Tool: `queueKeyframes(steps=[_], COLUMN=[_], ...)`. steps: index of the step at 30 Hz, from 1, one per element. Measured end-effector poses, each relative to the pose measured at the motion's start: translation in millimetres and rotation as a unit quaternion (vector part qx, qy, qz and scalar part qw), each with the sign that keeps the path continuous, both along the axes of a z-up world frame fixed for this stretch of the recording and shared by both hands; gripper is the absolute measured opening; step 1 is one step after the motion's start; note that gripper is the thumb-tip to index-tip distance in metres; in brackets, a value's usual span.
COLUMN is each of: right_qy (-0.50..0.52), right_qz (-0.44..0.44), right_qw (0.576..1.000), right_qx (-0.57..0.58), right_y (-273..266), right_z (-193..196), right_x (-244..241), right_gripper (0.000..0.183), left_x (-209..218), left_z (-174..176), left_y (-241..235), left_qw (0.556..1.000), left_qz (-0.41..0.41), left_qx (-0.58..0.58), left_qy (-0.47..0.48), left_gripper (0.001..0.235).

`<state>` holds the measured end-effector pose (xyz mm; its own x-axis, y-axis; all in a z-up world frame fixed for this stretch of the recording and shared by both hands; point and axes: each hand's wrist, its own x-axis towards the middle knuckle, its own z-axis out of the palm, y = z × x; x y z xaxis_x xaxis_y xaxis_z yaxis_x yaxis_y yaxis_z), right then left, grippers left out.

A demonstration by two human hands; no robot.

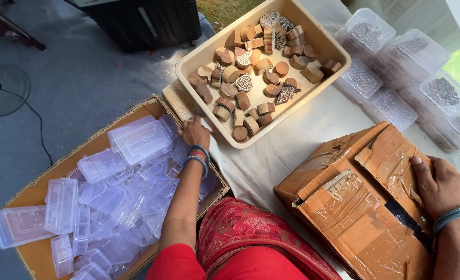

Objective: The person places bubble-wrapped items into a cardboard box, folds the flaps, and seals the box with packing tape. They then open the box to check the contents before resealing it.

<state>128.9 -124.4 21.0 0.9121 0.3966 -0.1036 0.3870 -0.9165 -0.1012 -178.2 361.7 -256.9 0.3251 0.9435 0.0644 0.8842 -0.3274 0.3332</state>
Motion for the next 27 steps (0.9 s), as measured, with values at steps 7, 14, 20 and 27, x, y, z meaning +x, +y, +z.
queueKeyframes(steps=[7,14,20,27], right_qy=[-0.001,0.018,0.026,0.008], right_qz=[-0.019,-0.019,-0.032,-0.025], right_qw=[0.999,1.0,0.999,0.999], right_qx=[-0.026,-0.001,0.029,0.034], right_y=[0,16,18,25], right_z=[-1,14,21,21], right_x=[-4,-12,-19,-26], right_gripper=[0.066,0.065,0.063,0.06], left_x=[-52,-82,-95,4], left_z=[3,-39,-5,209], left_y=[44,51,50,-65], left_qw=[0.95,0.869,0.859,0.895], left_qz=[0.256,0.408,0.326,-0.114], left_qx=[-0.079,-0.117,-0.009,0.05], left_qy=[-0.163,-0.253,-0.395,-0.428], left_gripper=[0.024,0.022,0.032,0.037])
